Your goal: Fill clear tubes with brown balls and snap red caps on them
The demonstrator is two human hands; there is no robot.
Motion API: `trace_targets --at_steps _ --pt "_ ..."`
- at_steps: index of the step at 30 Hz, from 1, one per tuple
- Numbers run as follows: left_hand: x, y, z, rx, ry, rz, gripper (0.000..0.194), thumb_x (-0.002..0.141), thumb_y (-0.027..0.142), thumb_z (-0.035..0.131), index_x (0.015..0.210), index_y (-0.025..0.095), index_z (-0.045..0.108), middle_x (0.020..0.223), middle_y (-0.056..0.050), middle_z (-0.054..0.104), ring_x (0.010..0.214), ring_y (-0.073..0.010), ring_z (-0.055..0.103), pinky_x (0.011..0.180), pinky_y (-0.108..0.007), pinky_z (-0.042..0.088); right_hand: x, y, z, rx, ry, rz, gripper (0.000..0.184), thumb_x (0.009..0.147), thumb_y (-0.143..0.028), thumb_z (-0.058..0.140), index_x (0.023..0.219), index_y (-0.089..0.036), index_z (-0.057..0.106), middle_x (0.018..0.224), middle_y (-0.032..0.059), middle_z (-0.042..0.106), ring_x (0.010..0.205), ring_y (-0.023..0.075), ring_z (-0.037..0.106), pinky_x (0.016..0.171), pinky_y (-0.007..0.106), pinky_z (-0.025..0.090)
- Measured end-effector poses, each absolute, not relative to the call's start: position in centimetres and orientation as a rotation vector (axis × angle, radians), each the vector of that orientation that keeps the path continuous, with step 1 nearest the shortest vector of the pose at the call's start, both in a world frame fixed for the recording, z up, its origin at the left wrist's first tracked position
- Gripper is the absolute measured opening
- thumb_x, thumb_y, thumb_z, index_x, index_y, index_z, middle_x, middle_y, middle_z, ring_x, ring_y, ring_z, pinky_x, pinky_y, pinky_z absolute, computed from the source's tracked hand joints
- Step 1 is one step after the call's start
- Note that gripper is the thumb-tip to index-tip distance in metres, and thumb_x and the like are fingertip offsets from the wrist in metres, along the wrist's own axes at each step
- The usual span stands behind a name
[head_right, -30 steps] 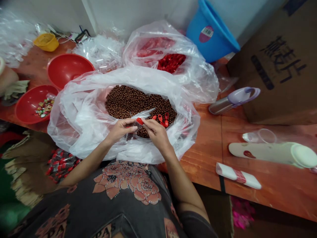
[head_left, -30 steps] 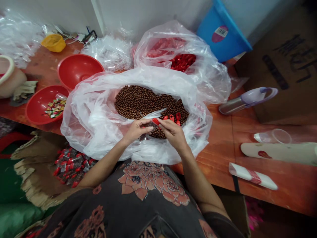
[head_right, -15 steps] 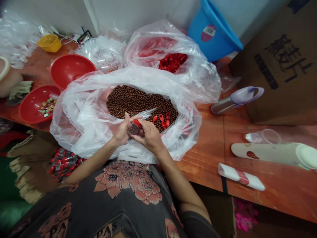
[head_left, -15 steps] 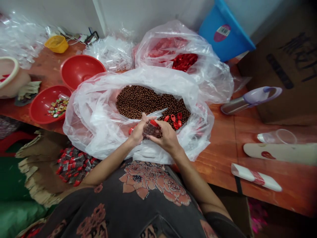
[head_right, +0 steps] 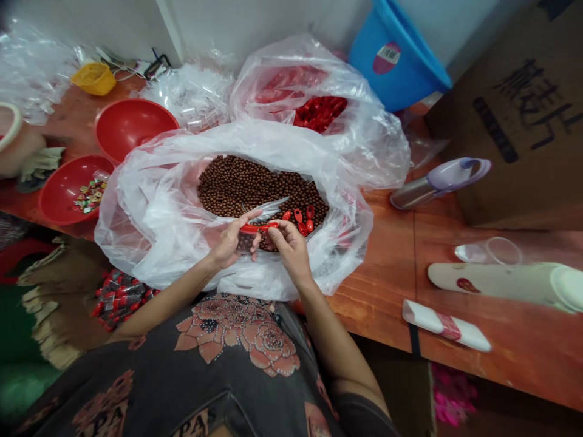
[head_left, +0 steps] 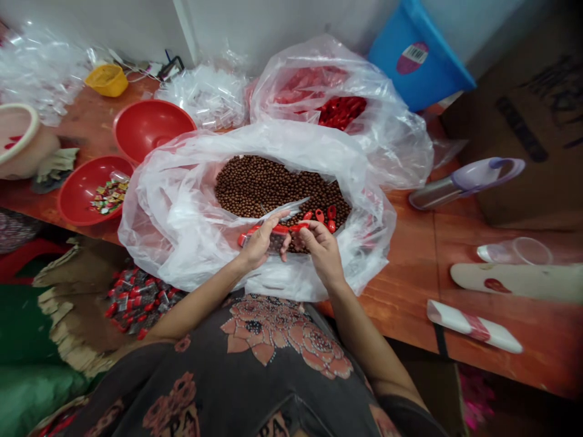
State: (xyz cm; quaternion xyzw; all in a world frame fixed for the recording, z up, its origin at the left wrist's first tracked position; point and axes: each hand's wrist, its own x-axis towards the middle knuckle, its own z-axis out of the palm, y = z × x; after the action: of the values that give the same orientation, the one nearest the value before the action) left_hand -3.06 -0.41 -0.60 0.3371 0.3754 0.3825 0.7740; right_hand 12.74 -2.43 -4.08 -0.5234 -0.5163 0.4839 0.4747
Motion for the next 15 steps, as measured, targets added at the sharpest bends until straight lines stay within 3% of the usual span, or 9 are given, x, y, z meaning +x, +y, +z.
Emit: trace_targets --at_steps 3,7,11,15 --pt "-2.8 -0.6 -0.9 0.760 0.835 0.779 0.061 0.094 0.054 0.043 0.143 0.019 0.043 0.055 0.004 0.054 0.045 -0.0117 0.048 0.041 -0.021 0.039 12.6 -2.6 -3.6 -1.327 -1.224 1.116 0.041 0.092 -0.046 0.054 0.127 -0.026 0.062 0.101 0.0045 0.073 0.085 0.0193 0.068 0.075 0.037 0.058" --pt "-2.2 -0.8 -1.5 0.772 0.891 0.762 0.069 0.091 0.071 0.036 0.132 0.019 0.055 0.057 0.000 0.057 0.047 -0.0127 0.051 0.041 -0.023 0.038 12.3 -3.0 -2.9 -1.260 -1.686 0.835 0.048 0.091 -0.048 0.057 0.136 -0.031 0.056 0.120 0.0060 0.069 0.109 0.0264 0.063 0.098 0.050 0.049" --pt "-2.0 -0.5 -1.9 0.706 0.933 0.783 0.071 0.089 0.075 0.037 0.127 0.020 0.059 0.062 -0.002 0.061 0.054 -0.0133 0.056 0.047 -0.024 0.041 12.1 -3.2 -3.2 -1.221 -2.031 0.567 0.083 0.080 -0.053 0.071 0.149 -0.023 0.036 0.132 0.0155 0.060 0.117 0.0338 0.056 0.100 0.053 0.046" --pt "-1.9 -0.5 -2.2 0.665 0.919 0.798 0.057 0.089 0.063 0.049 0.123 0.018 0.061 0.055 0.003 0.052 0.047 -0.0101 0.047 0.046 -0.022 0.038 12.0 -2.9 -3.8 -1.165 -2.097 0.405 0.082 0.082 -0.049 0.070 0.148 -0.018 0.033 0.130 0.0193 0.059 0.116 0.0354 0.055 0.100 0.055 0.045"
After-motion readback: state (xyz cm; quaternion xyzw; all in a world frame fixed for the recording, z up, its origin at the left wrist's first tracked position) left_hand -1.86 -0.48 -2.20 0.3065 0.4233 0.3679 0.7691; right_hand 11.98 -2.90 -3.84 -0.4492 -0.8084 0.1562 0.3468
